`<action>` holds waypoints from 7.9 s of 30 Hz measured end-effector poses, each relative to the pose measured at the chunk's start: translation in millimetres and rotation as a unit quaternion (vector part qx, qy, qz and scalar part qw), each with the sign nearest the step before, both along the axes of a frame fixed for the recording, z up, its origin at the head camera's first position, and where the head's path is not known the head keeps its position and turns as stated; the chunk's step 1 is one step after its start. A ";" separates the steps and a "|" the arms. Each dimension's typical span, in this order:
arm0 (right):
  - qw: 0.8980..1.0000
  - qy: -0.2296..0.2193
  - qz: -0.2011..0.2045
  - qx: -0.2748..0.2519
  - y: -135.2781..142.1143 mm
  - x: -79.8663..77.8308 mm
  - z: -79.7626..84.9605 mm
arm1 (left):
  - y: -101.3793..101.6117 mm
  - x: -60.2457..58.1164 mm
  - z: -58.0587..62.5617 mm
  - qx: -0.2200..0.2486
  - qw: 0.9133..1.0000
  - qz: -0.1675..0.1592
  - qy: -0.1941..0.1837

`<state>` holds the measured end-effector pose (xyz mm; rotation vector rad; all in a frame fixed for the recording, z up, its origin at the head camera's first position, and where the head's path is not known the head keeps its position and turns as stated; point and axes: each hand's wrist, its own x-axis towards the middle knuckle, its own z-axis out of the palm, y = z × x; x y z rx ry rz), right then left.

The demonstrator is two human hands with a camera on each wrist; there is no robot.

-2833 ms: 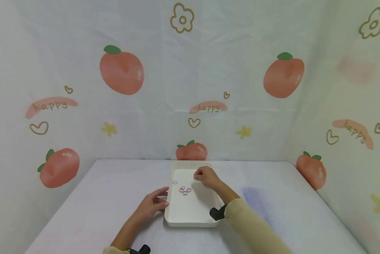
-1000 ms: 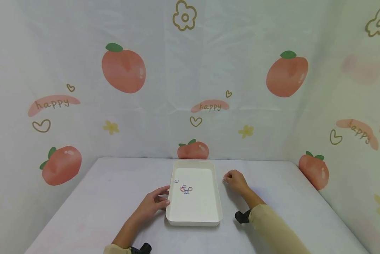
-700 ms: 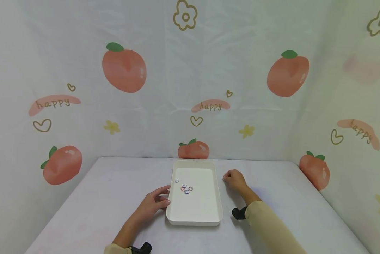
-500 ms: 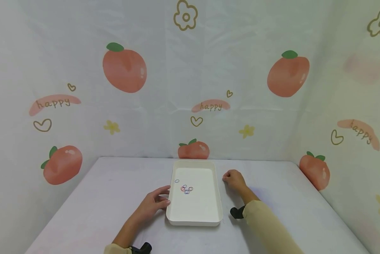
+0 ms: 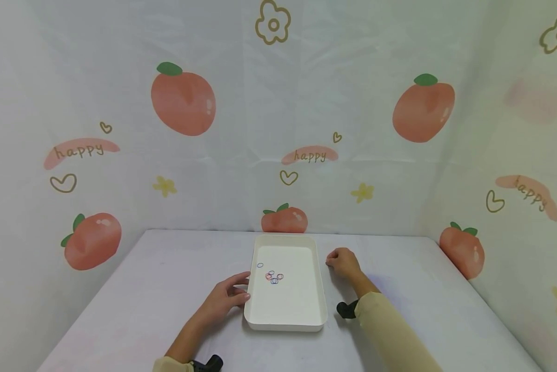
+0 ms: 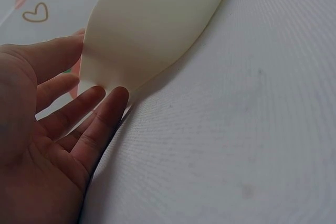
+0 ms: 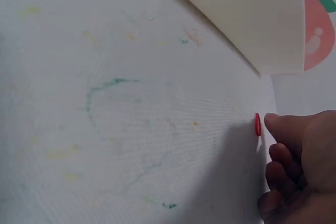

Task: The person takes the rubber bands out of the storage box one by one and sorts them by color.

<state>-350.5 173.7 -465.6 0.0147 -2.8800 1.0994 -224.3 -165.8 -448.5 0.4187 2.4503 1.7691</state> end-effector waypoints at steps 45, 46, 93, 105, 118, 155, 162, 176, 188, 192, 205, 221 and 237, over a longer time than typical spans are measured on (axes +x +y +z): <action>0.984 0.017 0.059 -0.167 -51.5 23.4 39.8 | -9.2 -19.1 -32.7 0.016 1.000 -0.013 0.001; 0.984 0.015 0.061 -0.167 -53.2 24.1 40.3 | -9.0 -18.9 -32.6 0.015 1.000 -0.012 -0.001; 0.975 -0.075 0.203 -0.052 -107.1 13.5 9.5 | -8.2 -20.2 -32.0 0.013 1.000 -0.008 -0.005; 0.978 -0.061 0.197 -0.028 -110.5 12.6 4.8 | -8.3 -19.8 -31.5 0.013 1.000 -0.008 -0.008; 0.978 -0.064 0.194 -0.042 -110.3 10.6 2.4 | -8.8 -21.0 -33.7 0.008 1.000 -0.013 0.000; 0.989 0.006 0.132 -0.069 -48.6 12.2 41.6 | -6.7 -19.9 -34.1 0.009 1.000 -0.004 0.003; 0.989 0.036 0.128 -0.062 -30.5 13.9 31.1 | -7.5 -20.6 -35.3 0.005 1.000 -0.002 0.001; 0.994 0.065 0.052 -0.068 -4.5 17.5 15.9 | -6.8 -18.0 -31.8 0.009 1.000 0.001 -0.004; 0.998 0.042 0.017 -0.035 16.6 16.8 1.8 | -7.5 -20.9 -34.3 0.009 1.000 0.000 -0.002; 0.999 0.034 0.006 -0.014 23.2 15.6 -3.8 | -7.6 -20.5 -34.6 0.004 1.000 0.002 -0.002; 1.000 0.017 -0.006 0.017 26.8 7.6 -6.8 | -8.0 -21.1 -33.6 0.004 1.000 0.004 -0.005; 0.999 0.002 -0.007 0.040 20.3 -0.8 -3.4 | -8.3 -20.8 -34.3 0.006 1.000 -0.003 0.001; 1.000 0.020 -0.015 0.007 20.4 -4.5 9.2 | -8.4 -20.3 -33.2 -0.009 1.000 -0.003 0.008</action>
